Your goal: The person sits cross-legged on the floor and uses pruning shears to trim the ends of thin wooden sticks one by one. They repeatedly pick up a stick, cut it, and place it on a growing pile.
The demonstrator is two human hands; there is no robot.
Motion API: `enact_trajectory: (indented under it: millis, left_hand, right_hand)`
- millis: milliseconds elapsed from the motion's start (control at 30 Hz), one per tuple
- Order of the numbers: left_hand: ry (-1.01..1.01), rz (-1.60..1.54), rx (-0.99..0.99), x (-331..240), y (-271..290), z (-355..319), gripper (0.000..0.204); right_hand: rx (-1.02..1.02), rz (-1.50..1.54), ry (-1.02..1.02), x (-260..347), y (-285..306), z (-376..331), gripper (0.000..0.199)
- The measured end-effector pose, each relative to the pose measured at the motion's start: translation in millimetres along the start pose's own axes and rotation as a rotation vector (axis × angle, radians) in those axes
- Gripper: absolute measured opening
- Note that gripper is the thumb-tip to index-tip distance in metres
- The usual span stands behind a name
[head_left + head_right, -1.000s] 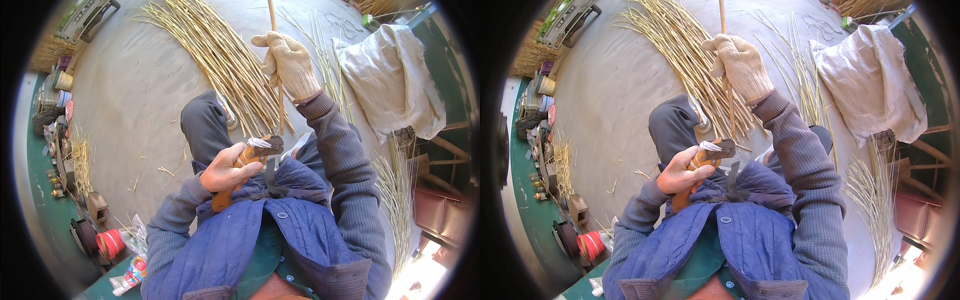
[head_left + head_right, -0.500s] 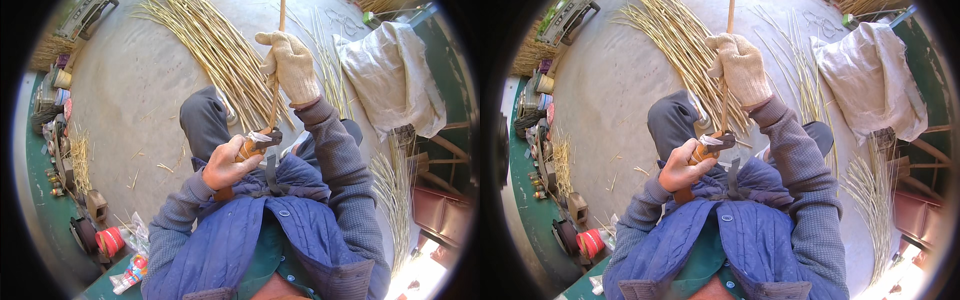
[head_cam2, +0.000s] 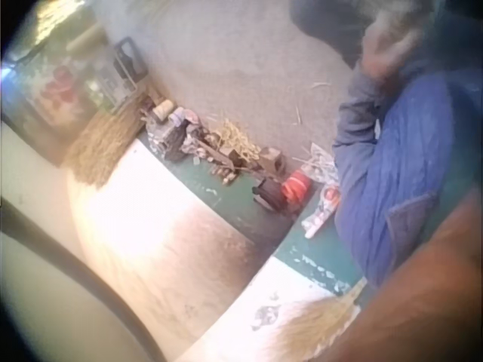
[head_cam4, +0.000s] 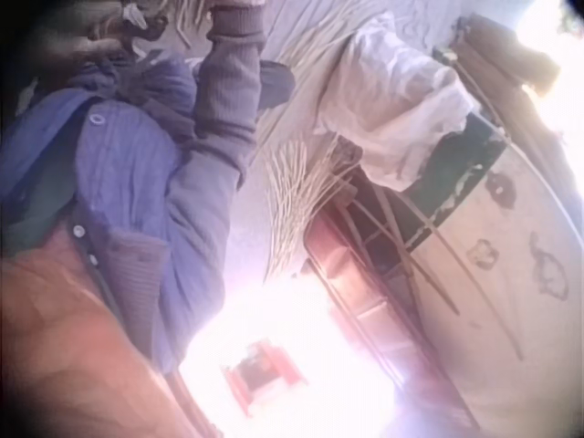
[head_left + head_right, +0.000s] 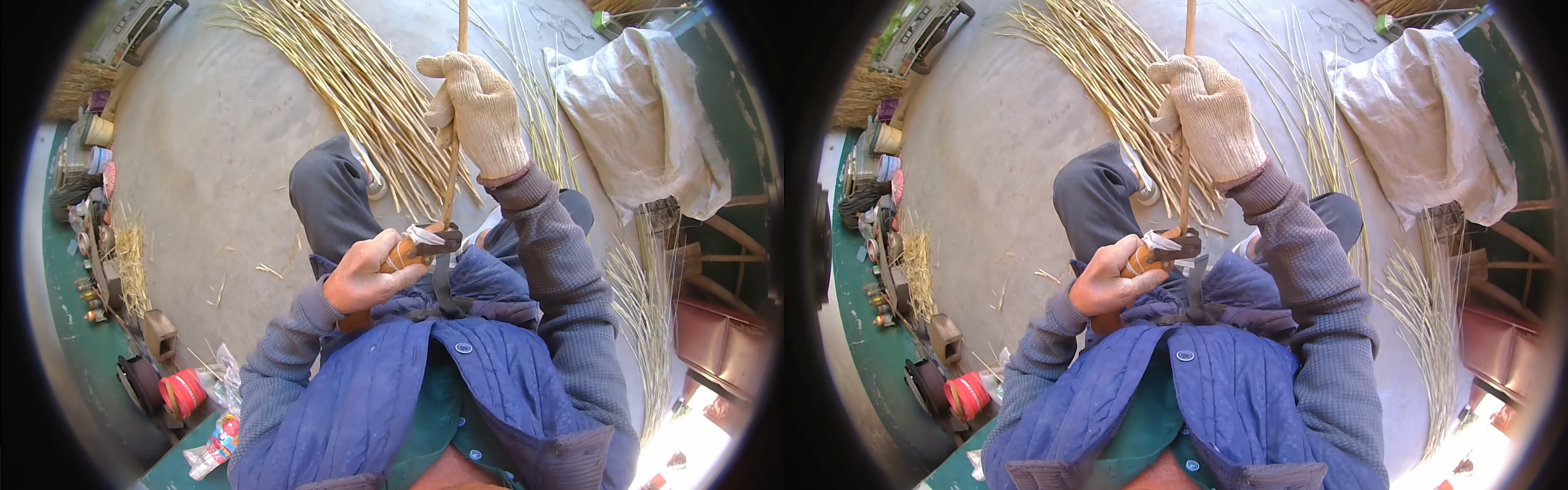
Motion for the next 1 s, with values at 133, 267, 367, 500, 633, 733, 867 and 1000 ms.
enact_trajectory:
  millis: [133, 267, 367, 500, 633, 733, 867, 1000]
  left_hand:
    - [0.138, -0.145, 0.065, 7, -1, -2, 0.032]
    - [0.093, -0.098, 0.055, 9, 0, -1, 0.030]
    - [0.130, -0.121, 0.027, 8, 3, -3, 0.030]
    - [0.043, -0.026, -0.014, 14, 3, -4, 0.029]
    - [-0.028, 0.035, -0.144, 8, 11, -2, 0.027]
    - [0.125, -0.062, -0.139, 10, 24, 6, 0.029]
    - [0.059, -0.003, -0.099, -1, 21, 10, 0.035]
    - [-0.131, 0.158, -0.244, 9, 5, 3, 0.038]
  right_hand:
    - [-0.016, -0.062, 0.067, 5, 3, 5, 0.037]
    - [-0.065, -0.073, 0.071, 8, 3, 5, 0.036]
    - [-0.049, -0.086, 0.113, 10, 3, 6, 0.036]
    - [-0.067, -0.094, 0.131, 8, 2, 5, 0.035]
    - [-0.137, -0.066, 0.040, 1, -3, -2, 0.034]
    - [-0.106, -0.098, 0.051, -4, -13, -15, 0.034]
    - [-0.045, 0.014, -0.077, 1, -18, -38, 0.035]
    - [0.018, 0.108, -0.224, -5, -13, -48, 0.038]
Point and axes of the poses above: each hand's wrist, its own z-axis towards the middle knuckle, its own y-axis out of the back of the hand, x = y × z, the point moved 9 cm from there along z, towards the middle knuckle, and after that the axes turned 15 degrees about z, right-handed, at the moved point
